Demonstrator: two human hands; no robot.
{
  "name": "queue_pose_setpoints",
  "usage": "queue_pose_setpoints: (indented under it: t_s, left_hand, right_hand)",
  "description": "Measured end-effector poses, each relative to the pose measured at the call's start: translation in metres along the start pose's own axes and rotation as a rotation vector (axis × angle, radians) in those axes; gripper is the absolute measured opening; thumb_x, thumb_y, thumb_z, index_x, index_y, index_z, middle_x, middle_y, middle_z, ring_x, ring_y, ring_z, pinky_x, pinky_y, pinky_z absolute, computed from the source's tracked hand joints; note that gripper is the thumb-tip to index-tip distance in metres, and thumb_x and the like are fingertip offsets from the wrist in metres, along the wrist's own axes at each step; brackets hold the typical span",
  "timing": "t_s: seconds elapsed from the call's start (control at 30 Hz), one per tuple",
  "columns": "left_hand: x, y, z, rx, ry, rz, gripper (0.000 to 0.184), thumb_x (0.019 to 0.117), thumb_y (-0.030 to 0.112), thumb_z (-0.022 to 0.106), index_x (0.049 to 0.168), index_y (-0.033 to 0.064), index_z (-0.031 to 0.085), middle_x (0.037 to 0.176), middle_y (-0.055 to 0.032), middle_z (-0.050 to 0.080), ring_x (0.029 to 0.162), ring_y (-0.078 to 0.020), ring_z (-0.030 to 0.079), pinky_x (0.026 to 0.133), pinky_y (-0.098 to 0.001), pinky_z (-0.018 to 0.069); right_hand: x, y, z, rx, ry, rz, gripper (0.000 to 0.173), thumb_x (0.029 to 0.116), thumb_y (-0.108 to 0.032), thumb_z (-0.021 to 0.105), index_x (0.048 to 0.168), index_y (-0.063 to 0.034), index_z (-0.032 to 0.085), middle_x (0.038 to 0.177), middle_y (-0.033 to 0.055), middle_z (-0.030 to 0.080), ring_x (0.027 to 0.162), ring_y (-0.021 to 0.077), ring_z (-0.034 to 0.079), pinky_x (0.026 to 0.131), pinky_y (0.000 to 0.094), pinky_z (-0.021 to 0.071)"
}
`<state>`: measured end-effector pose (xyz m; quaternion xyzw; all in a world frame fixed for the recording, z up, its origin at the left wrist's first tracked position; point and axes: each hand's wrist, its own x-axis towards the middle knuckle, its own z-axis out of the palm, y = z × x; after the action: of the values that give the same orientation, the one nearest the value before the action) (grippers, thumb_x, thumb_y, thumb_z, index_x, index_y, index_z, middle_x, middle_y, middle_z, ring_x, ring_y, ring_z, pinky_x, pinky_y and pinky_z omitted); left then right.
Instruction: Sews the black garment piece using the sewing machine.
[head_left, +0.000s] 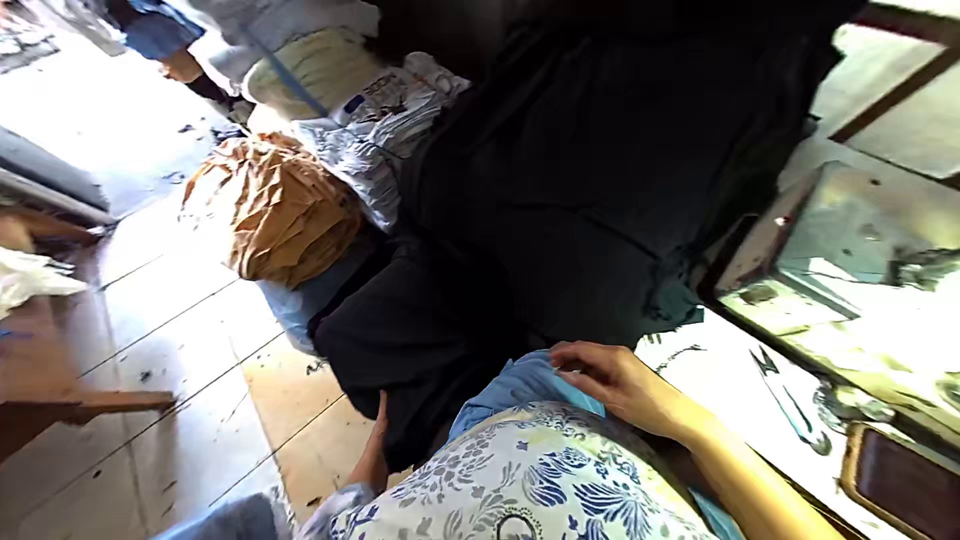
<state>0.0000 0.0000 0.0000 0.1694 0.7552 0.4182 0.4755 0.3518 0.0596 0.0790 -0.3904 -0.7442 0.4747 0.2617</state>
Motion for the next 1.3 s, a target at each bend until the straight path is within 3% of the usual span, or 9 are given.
queue_pose_setpoints:
  t_s: [0.13, 0.27, 0.33, 0.4, 0.6, 0.8, 1.0, 1.1, 1.3]
  left_hand:
    - [0.136, -0.102, -0.052, 0.651, 0.268, -0.013, 0.079, 0.0942, 0.048, 0.071, 0.138, -0.0149, 0.051, 0.135, -0.041, 0.055, 0.131, -0.053, 0.052, 0.111, -0.0647, 0.0378]
    - [0.131, -0.049, -0.051, 0.828, 0.229, 0.492, 0.088, 0.0863, 0.017, 0.079, 0.152, -0.0148, 0.029, 0.152, -0.0464, 0.029, 0.14, -0.0652, 0.031, 0.111, -0.0771, 0.0272]
    - [0.114, 0.007, -0.016, 0.715, 0.144, 0.881, 0.083, 0.0883, 0.016, 0.071, 0.151, -0.018, 0.029, 0.154, -0.0458, 0.027, 0.143, -0.064, 0.027, 0.116, -0.0726, 0.0243]
    - [0.082, 0.067, 0.038, 0.599, -0.03, 1.18, 0.066, 0.0966, 0.02, 0.065, 0.143, -0.019, 0.04, 0.148, -0.0423, 0.041, 0.135, -0.0558, 0.046, 0.109, -0.063, 0.0419]
    - [-0.046, 0.163, 0.209, 0.508, -0.582, 1.885, 0.028, 0.1007, 0.028, 0.061, 0.11, 0.0038, 0.074, 0.116, -0.0127, 0.072, 0.111, -0.0235, 0.067, 0.096, -0.038, 0.0537]
    - [-0.06, 0.201, 0.294, 1.036, -0.867, 1.5, 0.015, 0.0975, 0.014, 0.068, 0.097, -0.0007, 0.07, 0.097, -0.0166, 0.067, 0.095, -0.0338, 0.067, 0.08, -0.0518, 0.0531]
    - [-0.025, 0.24, 0.263, 0.322, -1.282, 0.869, 0.009, 0.0974, 0.003, 0.054, 0.094, 0.0083, 0.062, 0.076, 0.0068, 0.062, 0.065, -0.0003, 0.058, 0.061, -0.0183, 0.0508]
    - [-0.016, 0.253, 0.243, 0.201, -1.289, 0.803, 0.013, 0.0956, 0.002, 0.056, 0.092, 0.0124, 0.062, 0.078, 0.0089, 0.066, 0.069, 0.0, 0.063, 0.065, -0.0183, 0.0546]
    - [-0.028, 0.249, 0.251, 0.045, -1.096, 0.812, 0.015, 0.0993, -0.003, 0.052, 0.092, 0.0104, 0.056, 0.077, 0.007, 0.06, 0.069, 0.0001, 0.057, 0.066, -0.0177, 0.0497]
  right_hand:
    - [-0.034, -0.009, -0.027, 0.163, 0.514, -0.013, 0.022, 0.105, -0.013, 0.052, 0.117, 0.0014, 0.065, 0.1, -0.0003, 0.075, 0.086, 0.0054, 0.072, 0.074, 0.0224, 0.0621]
    - [-0.04, 0.001, -0.029, 0.182, 0.752, 0.088, 0.016, 0.1031, -0.008, 0.052, 0.111, 0.0004, 0.064, 0.092, -0.0039, 0.072, 0.077, 0.0016, 0.07, 0.066, 0.0169, 0.0588]
    - [-0.036, 0.007, -0.024, 0.141, 0.754, 0.105, 0.022, 0.1029, -0.009, 0.054, 0.118, 0.0047, 0.061, 0.094, -0.001, 0.072, 0.075, 0.0013, 0.069, 0.065, 0.0169, 0.0588]
    - [-0.029, 0.02, -0.017, 0.029, 0.747, 0.073, 0.031, 0.1025, -0.011, 0.056, 0.124, 0.0105, 0.057, 0.093, 0.0029, 0.071, 0.071, 0.0009, 0.068, 0.063, 0.0167, 0.0581]
    - [-0.019, 0.05, -0.009, -0.231, 0.824, -0.073, 0.026, 0.0995, -0.014, 0.062, 0.106, 0.0094, 0.069, 0.084, 0.0093, 0.072, 0.065, 0.0021, 0.065, 0.061, 0.0172, 0.0565]
    - [-0.024, 0.049, -0.009, -0.292, 0.82, -0.128, 0.026, 0.0981, -0.017, 0.064, 0.104, 0.0073, 0.072, 0.094, 0.013, 0.074, 0.084, 0.0065, 0.07, 0.08, 0.0177, 0.0568]
    - [-0.025, 0.047, -0.01, -0.025, 0.829, -0.179, 0.023, 0.1007, -0.012, 0.061, 0.11, 0.0071, 0.07, 0.09, 0.0044, 0.073, 0.071, -0.0015, 0.066, 0.065, 0.015, 0.0576]
    - [-0.019, 0.033, -0.021, 0.094, 0.954, -0.182, 0.017, 0.1026, -0.01, 0.058, 0.109, 0.0029, 0.067, 0.082, -0.0047, 0.069, 0.064, -0.0048, 0.061, 0.058, 0.0132, 0.0537]
    - [0.042, 0.007, -0.074, -0.497, 1.025, -0.076, 0.046, 0.0911, -0.021, 0.073, 0.126, 0.0078, 0.063, 0.125, 0.0245, 0.064, 0.11, 0.0301, 0.067, 0.09, 0.0421, 0.0579]
